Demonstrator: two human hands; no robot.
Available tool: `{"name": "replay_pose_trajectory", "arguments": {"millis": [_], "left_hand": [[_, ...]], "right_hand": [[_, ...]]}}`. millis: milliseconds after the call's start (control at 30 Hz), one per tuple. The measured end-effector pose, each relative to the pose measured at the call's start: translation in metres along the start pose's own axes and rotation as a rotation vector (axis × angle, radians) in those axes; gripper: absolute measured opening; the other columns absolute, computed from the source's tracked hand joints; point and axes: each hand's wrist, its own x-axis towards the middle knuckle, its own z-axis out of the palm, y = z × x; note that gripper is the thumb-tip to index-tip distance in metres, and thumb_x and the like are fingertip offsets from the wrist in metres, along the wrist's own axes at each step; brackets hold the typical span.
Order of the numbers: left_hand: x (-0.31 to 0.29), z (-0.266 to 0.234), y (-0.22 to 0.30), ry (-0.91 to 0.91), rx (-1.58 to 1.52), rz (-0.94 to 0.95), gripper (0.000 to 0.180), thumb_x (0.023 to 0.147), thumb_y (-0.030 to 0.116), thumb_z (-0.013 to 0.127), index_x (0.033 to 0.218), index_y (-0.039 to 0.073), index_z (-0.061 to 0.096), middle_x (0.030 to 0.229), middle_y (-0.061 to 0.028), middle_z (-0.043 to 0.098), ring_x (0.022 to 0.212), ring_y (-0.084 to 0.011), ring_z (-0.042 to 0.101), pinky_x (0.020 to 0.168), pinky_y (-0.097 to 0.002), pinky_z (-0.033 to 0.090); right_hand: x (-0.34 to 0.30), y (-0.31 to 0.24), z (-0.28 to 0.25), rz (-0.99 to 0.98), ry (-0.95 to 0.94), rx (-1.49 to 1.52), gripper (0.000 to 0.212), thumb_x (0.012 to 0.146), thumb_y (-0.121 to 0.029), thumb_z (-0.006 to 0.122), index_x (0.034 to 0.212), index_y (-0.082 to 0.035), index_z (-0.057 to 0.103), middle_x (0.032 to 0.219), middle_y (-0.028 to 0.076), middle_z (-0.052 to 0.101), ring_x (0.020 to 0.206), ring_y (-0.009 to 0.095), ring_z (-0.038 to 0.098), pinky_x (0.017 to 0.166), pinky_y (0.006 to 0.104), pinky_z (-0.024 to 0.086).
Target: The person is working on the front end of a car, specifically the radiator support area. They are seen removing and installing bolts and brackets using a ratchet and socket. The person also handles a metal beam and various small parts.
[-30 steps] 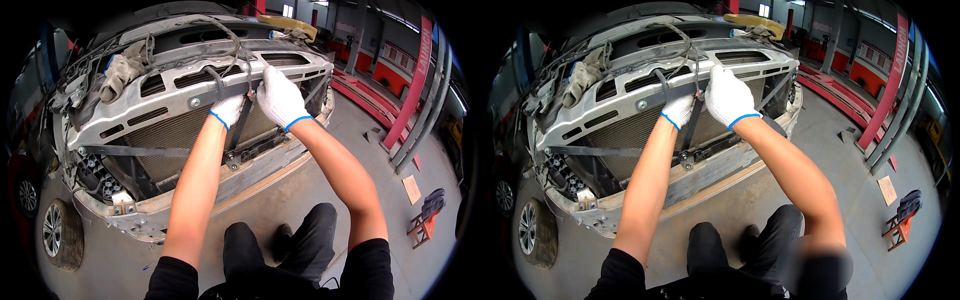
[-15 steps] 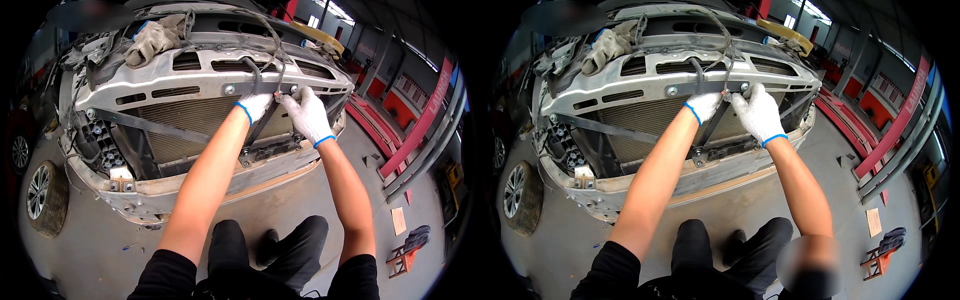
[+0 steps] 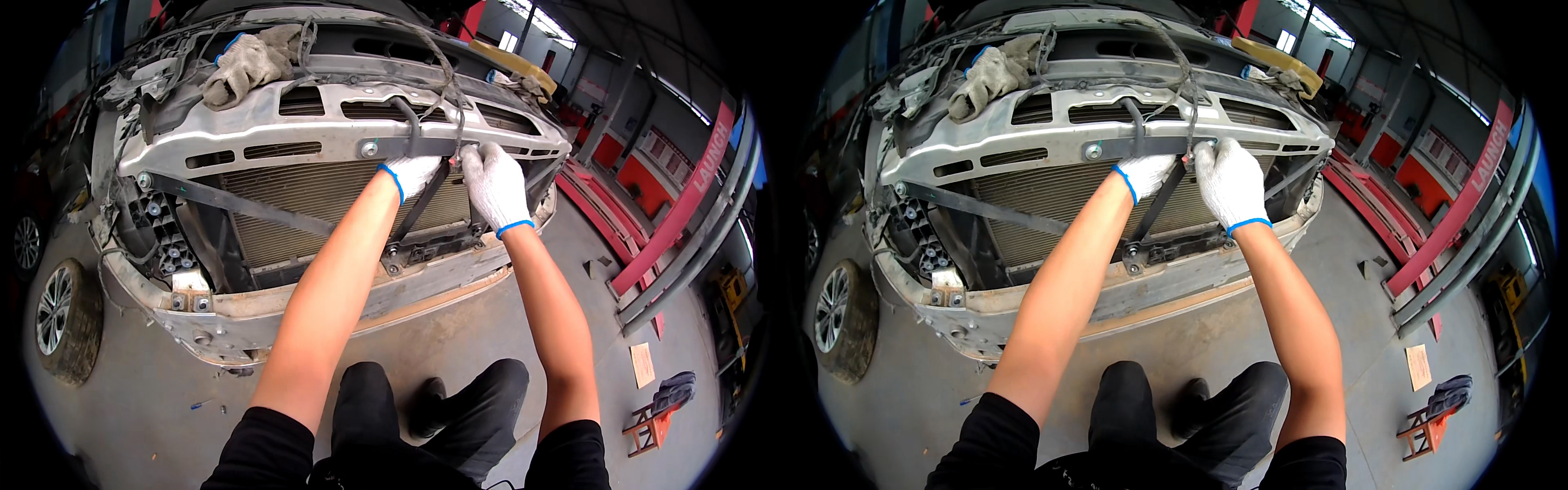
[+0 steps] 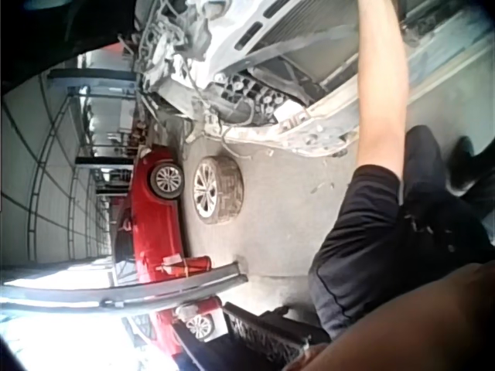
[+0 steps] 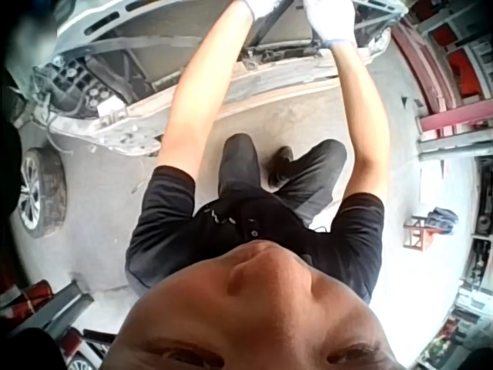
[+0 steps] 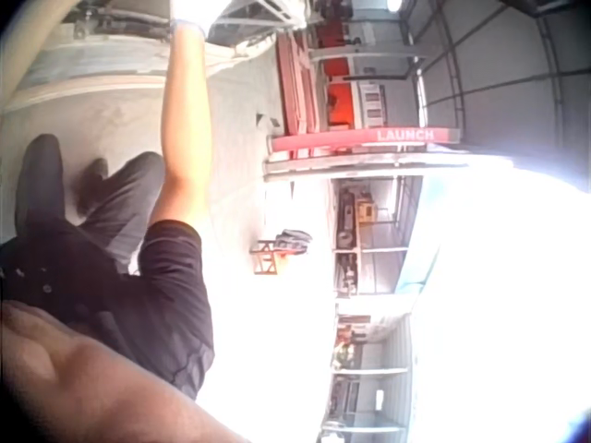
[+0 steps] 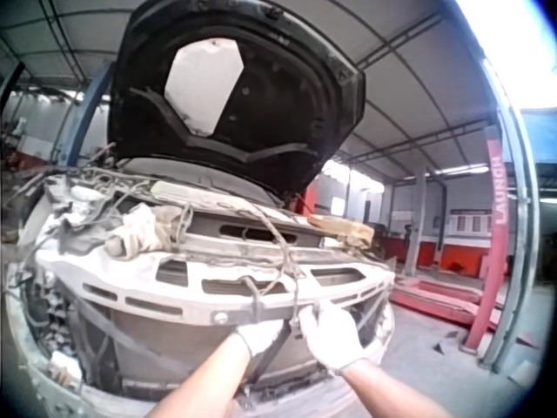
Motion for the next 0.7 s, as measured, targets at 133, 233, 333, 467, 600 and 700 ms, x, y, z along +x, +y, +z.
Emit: {"name": "replay_pose_trajectory", "arguments": {"millis": [133,233,333,467,600,700], "left_hand": [[0.0,-0.001,-0.003,0.041,-0.084,-0.034,0.016,0.1,0.01,0.048,0.09,0.007,0.06,0.078,-0.0025,0.058,0.066,-0.01,0.051,0.06,-0.0258,0.045],[0.002,0.003,-0.005,-0.062,-0.053,0.072,0.018,0.1,0.011,0.049,0.089,0.006,0.061,0.078,-0.0022,0.058,0.068,-0.0094,0.051,0.061,-0.027,0.045],[0.001,-0.002,-0.002,-0.046,0.035,0.098,0.018,0.099,0.012,0.05,0.089,0.006,0.062,0.078,-0.0024,0.059,0.069,-0.0092,0.052,0.06,-0.0268,0.044],[0.003,-0.011,-0.01,-0.053,0.096,0.102,0.016,0.098,0.014,0.053,0.088,0.006,0.063,0.078,-0.0009,0.059,0.069,-0.0083,0.051,0.058,-0.0245,0.041],[-0.013,-0.019,-0.003,-0.081,0.176,-0.034,0.013,0.093,0.018,0.063,0.096,0.006,0.067,0.08,0.0006,0.061,0.065,-0.0064,0.048,0.055,-0.0222,0.036],[-0.037,-0.015,0.013,-0.119,0.367,-0.034,0.03,0.088,0.03,0.069,0.105,0.005,0.07,0.08,-0.0027,0.064,0.069,-0.011,0.053,0.06,-0.0282,0.042]], "right_hand": [[-0.002,-0.008,-0.009,0.179,-0.033,0.243,0.045,0.087,-0.04,0.067,0.088,0.006,0.063,0.078,0.027,0.066,0.083,0.044,0.065,0.076,0.0444,0.051],[0.008,0.016,0.004,-0.013,0.04,0.132,0.044,0.088,-0.039,0.066,0.089,0.005,0.063,0.076,0.025,0.066,0.08,0.044,0.065,0.074,0.0443,0.052],[-0.002,0.007,0.004,-0.097,0.143,0.07,0.043,0.089,-0.038,0.066,0.086,0.005,0.062,0.077,0.025,0.066,0.078,0.044,0.065,0.072,0.0449,0.052],[-0.003,-0.012,-0.007,0.044,0.087,0.104,0.045,0.091,-0.039,0.063,0.084,0.005,0.062,0.076,0.026,0.066,0.077,0.045,0.065,0.072,0.0478,0.052],[0.005,0.003,0.0,-0.051,0.004,-0.078,0.046,0.095,-0.04,0.056,0.083,0.004,0.066,0.08,0.028,0.066,0.081,0.046,0.065,0.075,0.0477,0.051],[-0.002,0.009,0.001,-0.137,0.148,-0.055,0.034,0.089,-0.031,0.065,0.083,0.003,0.064,0.077,0.024,0.066,0.078,0.043,0.065,0.073,0.0458,0.051]]}}
